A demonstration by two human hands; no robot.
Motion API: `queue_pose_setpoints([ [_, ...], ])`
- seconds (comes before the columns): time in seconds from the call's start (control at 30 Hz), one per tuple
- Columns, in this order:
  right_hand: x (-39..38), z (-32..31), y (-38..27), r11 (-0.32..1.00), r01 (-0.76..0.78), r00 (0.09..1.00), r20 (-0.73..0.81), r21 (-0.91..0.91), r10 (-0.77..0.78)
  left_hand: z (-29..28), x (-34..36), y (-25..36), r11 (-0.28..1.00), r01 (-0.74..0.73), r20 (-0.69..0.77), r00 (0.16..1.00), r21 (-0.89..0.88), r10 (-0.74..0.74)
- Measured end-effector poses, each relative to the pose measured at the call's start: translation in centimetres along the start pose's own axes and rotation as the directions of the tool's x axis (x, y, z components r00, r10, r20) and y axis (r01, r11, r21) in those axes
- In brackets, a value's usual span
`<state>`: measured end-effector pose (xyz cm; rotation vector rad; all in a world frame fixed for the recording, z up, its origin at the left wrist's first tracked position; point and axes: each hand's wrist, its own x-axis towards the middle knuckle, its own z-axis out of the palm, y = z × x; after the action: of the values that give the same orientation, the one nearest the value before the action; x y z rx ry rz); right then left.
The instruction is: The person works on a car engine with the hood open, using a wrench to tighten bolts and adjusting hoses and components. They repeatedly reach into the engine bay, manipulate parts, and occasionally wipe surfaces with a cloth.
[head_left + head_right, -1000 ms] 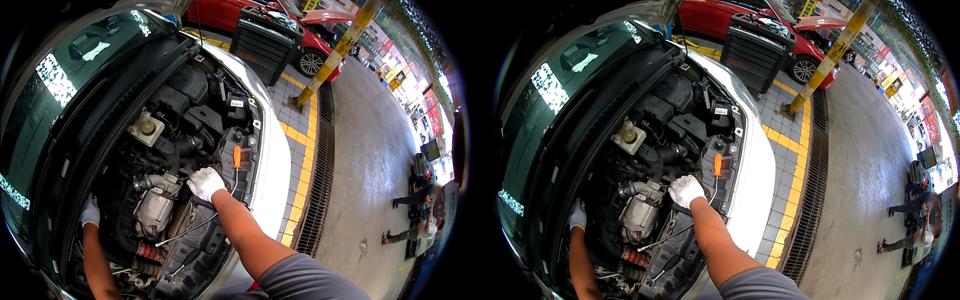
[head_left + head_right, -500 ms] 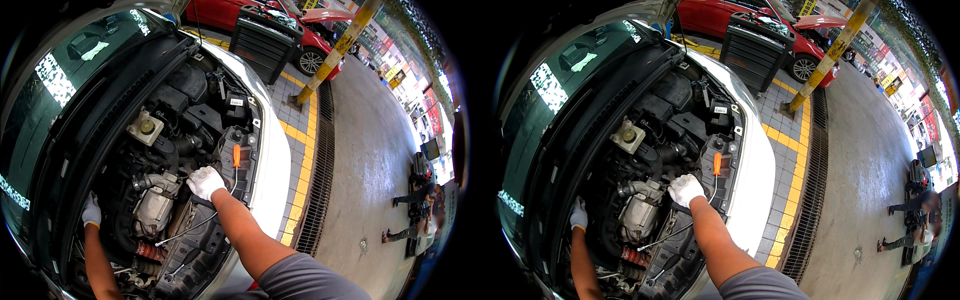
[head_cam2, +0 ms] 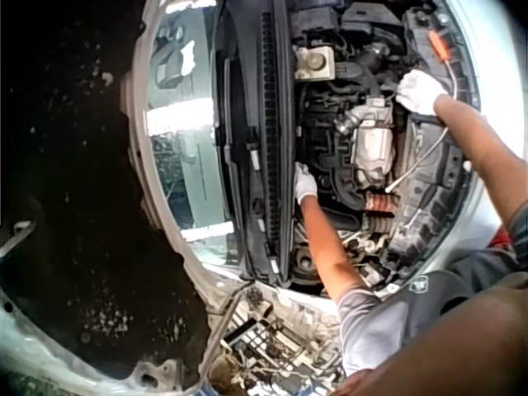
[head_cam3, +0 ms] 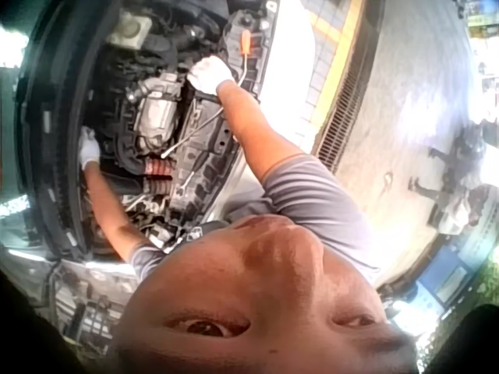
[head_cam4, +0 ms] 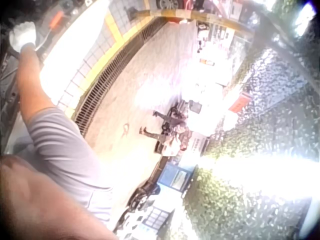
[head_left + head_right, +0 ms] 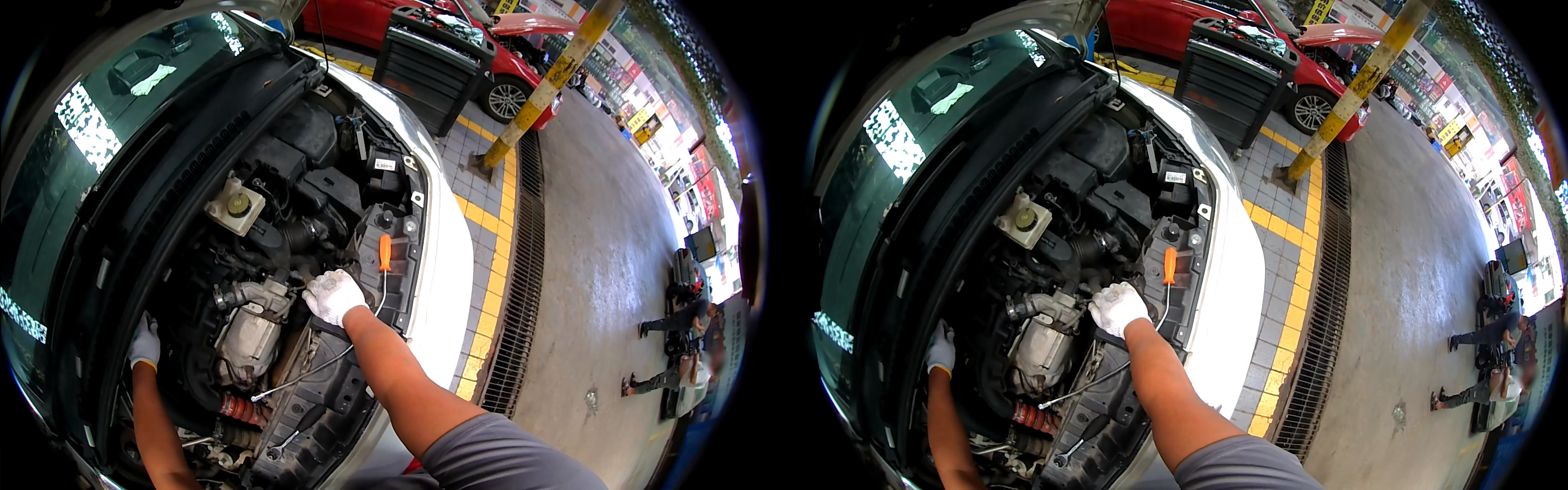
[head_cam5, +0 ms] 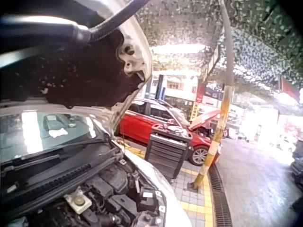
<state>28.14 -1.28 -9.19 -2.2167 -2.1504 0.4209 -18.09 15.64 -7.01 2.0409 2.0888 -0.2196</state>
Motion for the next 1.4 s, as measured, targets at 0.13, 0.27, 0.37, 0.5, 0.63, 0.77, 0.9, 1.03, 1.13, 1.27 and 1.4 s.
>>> queue_pose_setpoints([
  [0.13,0.0,-0.3,-0.3,1.0,0.01,1.0,0.008,-0.001,-0.01,2.5,1.9,-1.6,0.991,0.096,-0.087,0.992,0.089,-0.088],
  [0.27,-0.3,-0.3,0.1,1.0,-0.008,1.0,0.021,0.001,0.008,0.1,1.2,1.0,0.999,0.034,0.14,0.99,-0.009,-0.032],
  [0.37,-0.3,-0.3,0.1,1.0,-0.002,1.0,0.02,-0.001,0.002,1.1,1.1,0.2,0.998,0.028,0.037,0.999,-0.048,-0.026],
  [0.5,0.1,-0.1,-0.1,1.0,-0.001,1.0,0.015,0.001,0.001,3.8,2.2,-1.0,0.979,0.084,-0.281,0.959,0.187,-0.029],
  [0.63,-0.2,0.2,0.1,1.0,0.009,0.999,-0.039,0.006,-0.009,2.0,2.0,0.0,0.995,0.087,-0.024,0.996,-0.057,-0.088],
  [0.77,-0.1,0.5,0.3,1.0,0.023,0.998,-0.064,0.004,-0.023,0.2,1.9,0.6,0.988,0.13,0.149,0.982,-0.084,-0.117],
  [0.9,0.0,1.0,0.4,1.0,0.024,0.995,-0.096,0.015,-0.023,1.2,0.8,2.1,0.985,0.124,-0.154,0.983,0.118,-0.105],
  [1.03,0.1,-0.1,0.0,0.999,0.03,0.998,-0.048,0.025,-0.029,2.9,2.4,-1.2,0.999,0.013,-0.075,0.997,-0.048,-0.016],
  [1.13,0.3,0.2,-0.1,1.0,0.014,1.0,-0.026,0.025,-0.014,3.6,2.5,-1.7,0.999,-0.033,-0.098,0.995,-0.038,0.029],
  [1.27,-0.2,0.0,0.5,0.999,0.001,1.0,0.011,0.037,-0.001,-0.2,-0.5,4.0,0.962,0.102,-0.195,0.979,0.253,-0.053],
  [1.4,0.2,0.5,0.3,0.998,0.031,0.998,-0.063,0.057,-0.028,3.4,3.4,-1.5,0.999,0.043,-0.06,0.997,0.005,-0.043],
])
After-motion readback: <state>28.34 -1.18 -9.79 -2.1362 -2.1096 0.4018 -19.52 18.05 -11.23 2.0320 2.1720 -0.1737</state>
